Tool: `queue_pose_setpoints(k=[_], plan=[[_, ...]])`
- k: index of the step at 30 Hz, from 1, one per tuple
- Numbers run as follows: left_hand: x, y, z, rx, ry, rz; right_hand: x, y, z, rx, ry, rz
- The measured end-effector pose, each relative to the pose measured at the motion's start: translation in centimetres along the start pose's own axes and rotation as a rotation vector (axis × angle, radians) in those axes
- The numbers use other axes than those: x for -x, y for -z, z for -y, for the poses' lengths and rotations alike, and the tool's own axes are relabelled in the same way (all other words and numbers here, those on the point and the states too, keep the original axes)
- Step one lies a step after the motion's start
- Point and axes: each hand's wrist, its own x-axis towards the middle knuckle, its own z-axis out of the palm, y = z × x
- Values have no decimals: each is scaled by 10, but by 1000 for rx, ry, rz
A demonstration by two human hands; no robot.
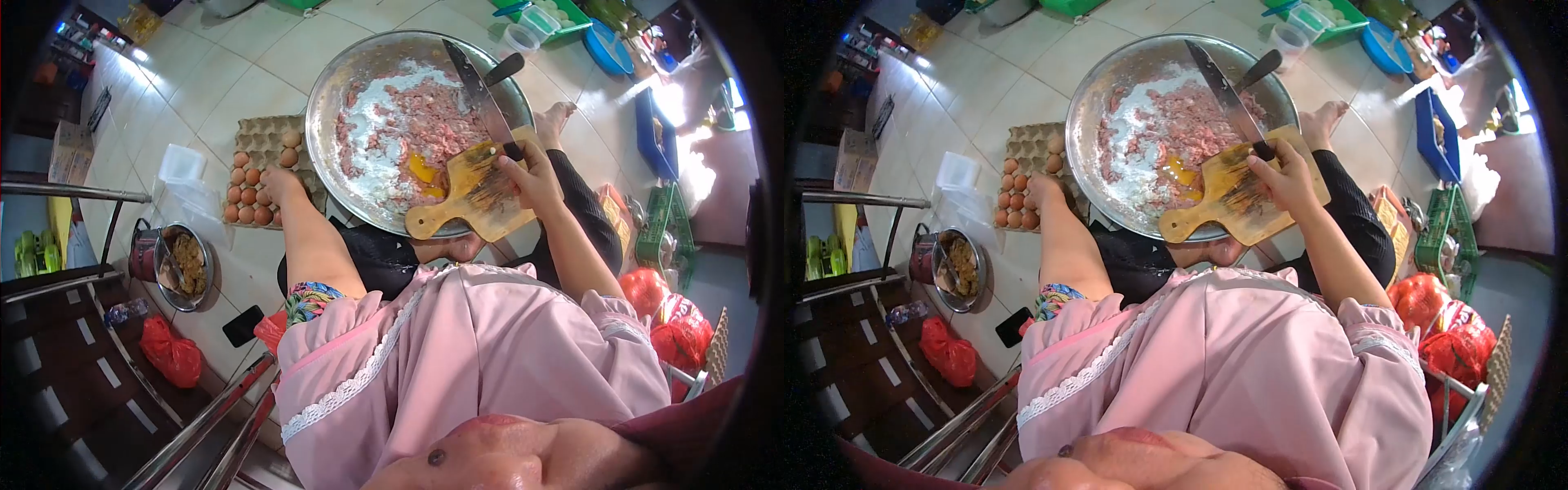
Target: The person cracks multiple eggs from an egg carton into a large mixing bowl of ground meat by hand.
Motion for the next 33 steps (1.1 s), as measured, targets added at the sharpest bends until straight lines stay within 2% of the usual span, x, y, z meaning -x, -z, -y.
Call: queue_pose_setpoints(k=[2,7,9,11,12,13,14,16,18,19,20,22,24,26,29,33], plan=[[-13,-16,9,-16,-36,-39,4,7,-4,-15,29,-9],[18,17,-8,-113,8,-17,9,15,-8,-33,32,1],[-43,-20,21,-165,73,50,14,16,1,30,-15,11],[1,9,-1,14,48,-250,11,17,-7,277,157,-65],[-9,23,0,152,-113,-98,10,16,-9,393,236,-109],[-28,6,5,354,-174,-208,4,13,-30,270,208,-91],[-17,7,-11,693,-181,-81,10,6,-18,357,275,-126],[23,24,-38,1342,-142,193,18,-5,-3,381,252,-41],[75,34,-61,1530,-147,547,25,-20,11,378,189,64],[97,32,-66,1532,-115,707,26,-29,6,395,401,33],[117,30,-70,1529,-80,860,29,-36,8,425,433,36],[150,23,-79,1540,-146,904,34,-46,14,482,502,48],[150,15,-80,1526,-227,1071,33,-51,9,534,501,90],[153,12,-82,1470,-197,1034,30,-54,3,579,516,97],[150,2,-82,1430,-182,976,34,-57,10,394,633,-29],[153,3,-85,1402,-209,977,30,-56,11,565,547,54]])
